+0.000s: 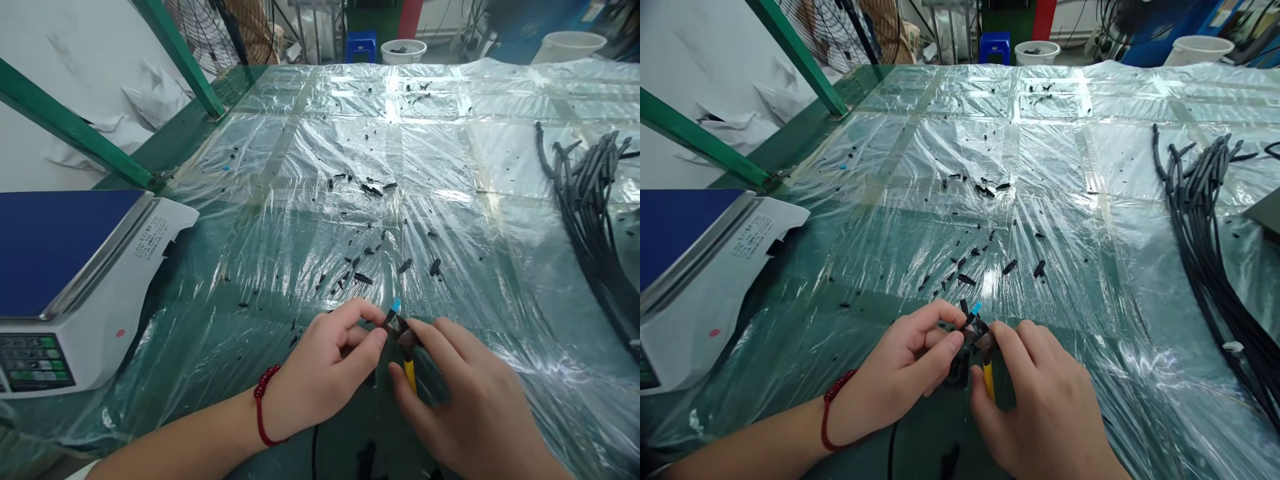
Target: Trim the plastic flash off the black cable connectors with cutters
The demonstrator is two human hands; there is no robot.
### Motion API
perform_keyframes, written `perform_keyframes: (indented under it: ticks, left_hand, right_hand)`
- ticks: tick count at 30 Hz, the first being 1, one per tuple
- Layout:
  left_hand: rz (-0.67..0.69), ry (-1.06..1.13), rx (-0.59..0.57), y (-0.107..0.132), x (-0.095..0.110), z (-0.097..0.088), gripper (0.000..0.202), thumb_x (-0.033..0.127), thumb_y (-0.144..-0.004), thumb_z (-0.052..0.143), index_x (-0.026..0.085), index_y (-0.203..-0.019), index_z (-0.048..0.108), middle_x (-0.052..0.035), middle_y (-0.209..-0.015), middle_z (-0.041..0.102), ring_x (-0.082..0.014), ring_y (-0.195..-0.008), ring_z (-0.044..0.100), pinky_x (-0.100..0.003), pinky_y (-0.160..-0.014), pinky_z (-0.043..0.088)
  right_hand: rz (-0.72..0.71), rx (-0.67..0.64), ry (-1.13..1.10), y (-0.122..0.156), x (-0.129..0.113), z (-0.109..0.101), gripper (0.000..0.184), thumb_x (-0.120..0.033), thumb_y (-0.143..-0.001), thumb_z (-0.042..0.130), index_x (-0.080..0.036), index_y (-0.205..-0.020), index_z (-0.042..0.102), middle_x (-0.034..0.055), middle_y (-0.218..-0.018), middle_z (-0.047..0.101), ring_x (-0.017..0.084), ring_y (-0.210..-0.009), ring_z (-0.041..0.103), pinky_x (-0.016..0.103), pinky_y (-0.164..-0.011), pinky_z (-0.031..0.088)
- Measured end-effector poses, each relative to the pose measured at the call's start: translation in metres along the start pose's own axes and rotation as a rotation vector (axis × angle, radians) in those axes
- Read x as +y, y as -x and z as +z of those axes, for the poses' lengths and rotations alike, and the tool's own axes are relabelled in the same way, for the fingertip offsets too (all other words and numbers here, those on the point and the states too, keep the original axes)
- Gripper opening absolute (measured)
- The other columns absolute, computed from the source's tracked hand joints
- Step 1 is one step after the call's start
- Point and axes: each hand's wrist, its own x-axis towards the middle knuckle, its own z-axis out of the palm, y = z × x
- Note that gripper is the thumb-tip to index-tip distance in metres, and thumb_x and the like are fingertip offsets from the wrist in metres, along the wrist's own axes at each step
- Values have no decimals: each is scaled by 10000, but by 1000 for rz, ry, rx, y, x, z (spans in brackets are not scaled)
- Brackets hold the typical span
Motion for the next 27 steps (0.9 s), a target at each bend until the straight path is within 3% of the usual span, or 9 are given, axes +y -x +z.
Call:
perform_keyframes:
  ticks: [5, 11, 19, 23, 27]
  left_hand:
    - [42, -133, 39, 1, 0, 2, 195, 374, -1041, 462, 213, -948, 521, 95, -525, 431, -81, -460, 332, -227, -483, 272]
    - [104, -215, 47, 2, -1, 1, 174, 318, -1036, 450, 217, -896, 473, 103, -512, 393, -82, -442, 335, -234, -488, 265]
    - [171, -246, 62, 3, -1, 3, 140, 259, -1027, 441, 217, -894, 457, 111, -525, 331, -79, -447, 328, -226, -495, 270]
    - [174, -248, 57, 4, -1, 4, 151, 267, -1031, 437, 214, -895, 475, 108, -527, 316, -78, -442, 320, -225, -487, 260]
    - [176, -261, 120, 4, -2, 3, 156, 272, -1028, 448, 215, -895, 504, 93, -541, 390, -85, -463, 373, -233, -500, 278]
  right_hand:
    - [-57, 52, 53, -1, 3, 5, 391, -330, -933, 573, -160, -1285, 574, 63, -835, 626, 239, -729, 642, 350, -582, 499]
    - [-76, -85, 24, 0, 5, 7, 500, -313, -972, 517, -133, -1432, 440, 127, -877, 661, 282, -752, 665, 384, -581, 540]
    - [-76, -124, -113, 3, 7, 10, 551, -269, -1009, 464, -163, -1529, 315, 194, -1087, 716, 292, -847, 727, 374, -613, 601]
    - [13, -131, -249, 2, 9, 9, 516, -295, -1019, 473, -215, -1518, 367, 170, -1235, 697, 295, -1056, 715, 399, -807, 623]
    - [159, -256, -522, 0, 7, 1, 458, -370, -1019, 489, -293, -1470, 476, 108, -1363, 654, 276, -1193, 663, 375, -931, 588]
